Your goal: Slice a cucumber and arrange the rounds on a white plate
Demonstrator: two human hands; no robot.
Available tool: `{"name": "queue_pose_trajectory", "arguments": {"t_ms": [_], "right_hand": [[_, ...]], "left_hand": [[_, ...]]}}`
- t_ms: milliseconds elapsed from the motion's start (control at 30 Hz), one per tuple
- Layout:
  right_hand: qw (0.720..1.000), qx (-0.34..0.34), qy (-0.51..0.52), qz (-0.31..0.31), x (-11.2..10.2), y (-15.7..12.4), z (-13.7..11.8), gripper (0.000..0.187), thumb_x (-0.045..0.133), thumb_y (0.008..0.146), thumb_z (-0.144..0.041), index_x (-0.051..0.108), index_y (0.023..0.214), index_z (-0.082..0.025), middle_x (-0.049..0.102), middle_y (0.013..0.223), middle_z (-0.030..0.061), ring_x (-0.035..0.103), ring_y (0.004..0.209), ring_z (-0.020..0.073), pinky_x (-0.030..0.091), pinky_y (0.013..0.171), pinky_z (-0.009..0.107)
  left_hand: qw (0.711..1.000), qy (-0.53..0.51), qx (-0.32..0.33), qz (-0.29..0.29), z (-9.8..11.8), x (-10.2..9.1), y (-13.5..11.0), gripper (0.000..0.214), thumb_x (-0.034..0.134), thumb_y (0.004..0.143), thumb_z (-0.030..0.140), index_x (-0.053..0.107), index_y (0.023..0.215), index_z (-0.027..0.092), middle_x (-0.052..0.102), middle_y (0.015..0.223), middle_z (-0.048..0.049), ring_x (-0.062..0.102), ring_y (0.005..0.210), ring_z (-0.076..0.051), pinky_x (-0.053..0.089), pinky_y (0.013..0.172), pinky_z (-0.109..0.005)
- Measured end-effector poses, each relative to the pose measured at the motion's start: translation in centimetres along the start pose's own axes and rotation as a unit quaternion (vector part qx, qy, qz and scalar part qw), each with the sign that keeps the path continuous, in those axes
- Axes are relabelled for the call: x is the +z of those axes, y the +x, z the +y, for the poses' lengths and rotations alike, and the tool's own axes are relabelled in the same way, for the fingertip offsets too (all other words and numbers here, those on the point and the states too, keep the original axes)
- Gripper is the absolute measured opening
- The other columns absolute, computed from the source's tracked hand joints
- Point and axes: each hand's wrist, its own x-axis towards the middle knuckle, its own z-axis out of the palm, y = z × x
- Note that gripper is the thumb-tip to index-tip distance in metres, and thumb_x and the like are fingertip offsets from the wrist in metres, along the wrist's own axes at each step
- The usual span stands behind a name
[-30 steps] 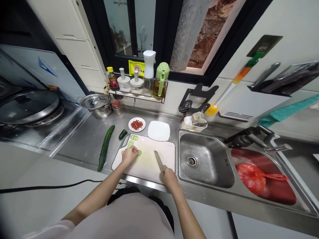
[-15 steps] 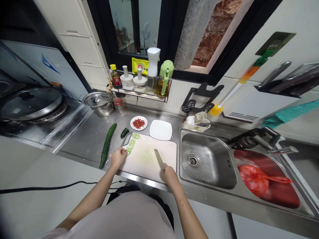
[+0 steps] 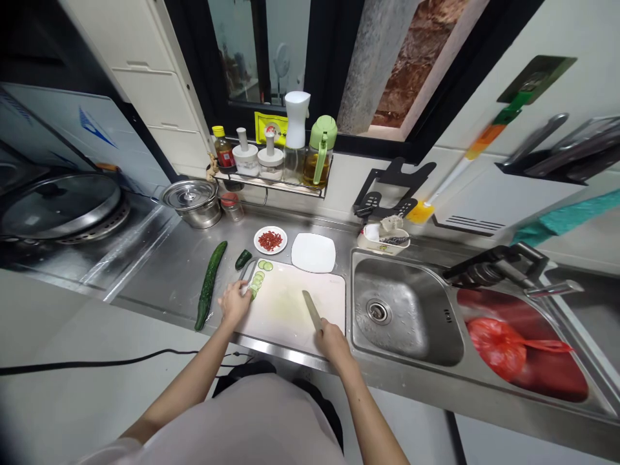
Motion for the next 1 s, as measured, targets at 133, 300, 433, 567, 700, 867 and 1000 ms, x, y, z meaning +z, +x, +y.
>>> {"name": "queue_pose_trajectory", "arguments": {"t_ms": [133,300,433,567,700,867,1000], "right_hand": [[1.000,0.004,0.000,0.006,0.0,-0.1,0.1,0.033,0.037,0.086,-0.016,0.058,0.111,-0.016,0.068,0.095,0.0105,0.063,0.090,0.0194,0.033,0.069,0.025],[1.000,0.005,0.004,0.012,0.1,-0.4,0.2,0.031,0.036,0.087,-0.016,0.057,0.110,-0.016,0.068,0.097,0.0110,0.063,0.090,0.0200,0.034,0.069,0.025],[1.000,0.012,0.005,0.017,0.2,-0.6,0.4,0.030,0.037,0.087,-0.016,0.058,0.108,-0.017,0.068,0.096,0.0098,0.063,0.091,0.0193,0.033,0.070,0.025],[1.000,0.021,0.006,0.016,0.4,-0.6,0.8,0.027,0.038,0.088,-0.017,0.057,0.107,-0.018,0.068,0.096,0.0090,0.063,0.088,0.0179,0.033,0.068,0.023],[0.999,0.027,0.009,0.020,0.5,-0.6,1.2,0.027,0.038,0.088,-0.018,0.058,0.106,-0.017,0.068,0.094,0.0090,0.062,0.086,0.0178,0.032,0.067,0.024],[0.999,0.028,0.008,0.017,0.5,-0.6,1.2,0.026,0.039,0.088,-0.018,0.057,0.107,-0.018,0.068,0.092,0.0067,0.062,0.085,0.0163,0.031,0.066,0.023],[0.999,0.027,0.008,0.015,0.2,-0.6,0.9,0.025,0.039,0.088,-0.017,0.057,0.106,-0.018,0.068,0.094,0.0079,0.062,0.085,0.0168,0.031,0.065,0.023]], "left_hand": [[0.999,-0.028,0.033,0.010,3.2,0.8,0.8,0.030,0.052,0.085,0.035,0.063,0.113,0.030,0.061,0.116,-0.0067,0.054,0.110,-0.027,0.034,0.095,-0.042],[0.999,0.004,0.038,0.004,6.3,1.6,3.0,0.038,0.053,0.084,0.035,0.059,0.122,0.030,0.057,0.120,-0.0096,0.049,0.115,-0.029,0.032,0.096,-0.044],[0.997,0.054,0.051,-0.008,6.9,2.2,4.8,0.041,0.052,0.085,0.033,0.059,0.125,0.030,0.054,0.123,-0.0122,0.045,0.116,-0.032,0.030,0.095,-0.045],[0.990,0.097,0.097,-0.010,6.7,2.7,5.7,0.037,0.051,0.086,0.032,0.062,0.121,0.030,0.055,0.121,-0.0121,0.044,0.114,-0.031,0.028,0.093,-0.045],[0.987,0.112,0.118,-0.007,6.5,3.1,5.9,0.031,0.051,0.086,0.031,0.065,0.114,0.028,0.057,0.120,-0.0116,0.045,0.113,-0.030,0.029,0.091,-0.043],[0.989,0.092,0.110,-0.022,7.0,2.8,6.2,0.027,0.052,0.085,0.025,0.063,0.110,0.025,0.064,0.115,-0.0106,0.048,0.113,-0.028,0.028,0.091,-0.041],[0.993,0.050,0.084,-0.063,7.6,2.4,5.8,0.025,0.048,0.086,0.021,0.065,0.105,0.026,0.070,0.102,-0.0078,0.054,0.109,-0.026,0.029,0.092,-0.041]]}}
